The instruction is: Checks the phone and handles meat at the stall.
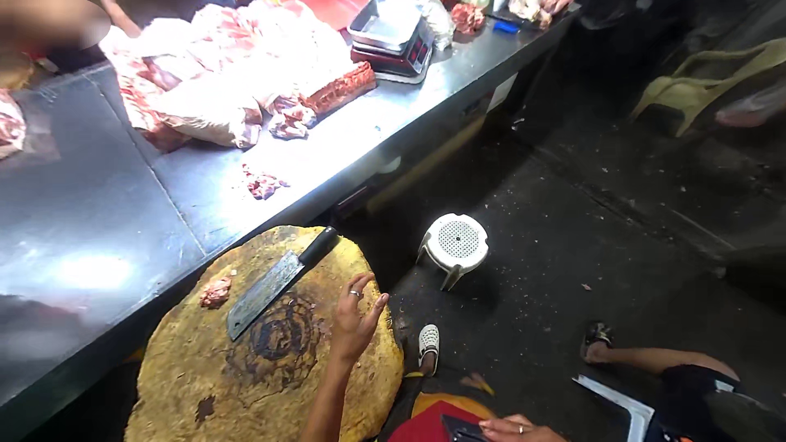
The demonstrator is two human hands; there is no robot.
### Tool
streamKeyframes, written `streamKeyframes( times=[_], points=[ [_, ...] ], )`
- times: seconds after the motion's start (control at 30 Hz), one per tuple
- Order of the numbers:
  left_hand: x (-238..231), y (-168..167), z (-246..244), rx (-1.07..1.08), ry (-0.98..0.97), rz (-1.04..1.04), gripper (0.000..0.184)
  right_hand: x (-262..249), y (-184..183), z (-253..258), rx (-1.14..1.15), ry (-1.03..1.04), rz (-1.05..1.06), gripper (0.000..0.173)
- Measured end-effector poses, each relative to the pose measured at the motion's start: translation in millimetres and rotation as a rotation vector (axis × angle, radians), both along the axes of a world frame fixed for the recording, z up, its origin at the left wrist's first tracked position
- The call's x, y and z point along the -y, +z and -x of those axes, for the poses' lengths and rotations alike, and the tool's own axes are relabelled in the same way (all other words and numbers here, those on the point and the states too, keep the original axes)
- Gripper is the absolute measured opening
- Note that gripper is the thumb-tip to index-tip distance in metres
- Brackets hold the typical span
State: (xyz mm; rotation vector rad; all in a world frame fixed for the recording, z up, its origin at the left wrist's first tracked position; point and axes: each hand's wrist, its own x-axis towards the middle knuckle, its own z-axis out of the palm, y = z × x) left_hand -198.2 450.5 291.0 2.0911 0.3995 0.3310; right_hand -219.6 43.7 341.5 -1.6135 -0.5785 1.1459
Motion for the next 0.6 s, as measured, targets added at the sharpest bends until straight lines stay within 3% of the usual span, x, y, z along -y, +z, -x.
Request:
streamKeyframes(
  times=[0.23,0.43,0.6],
  points=[
    [-41,14,-30,-0.084,0.074,-0.095,0.056,7,-1,-136,0.048,0.215,-0.1,0.038],
    [-49,21,-44,-0.082,0.387,-0.113,0.056,32,0,-280,-0.115,0.36,-0.096,0.052],
    [-44,15,-79,-0.145,0.497,-0.099,0.055,37,22,-382,-0.15,0.503,0.099,0.063]
  ],
)
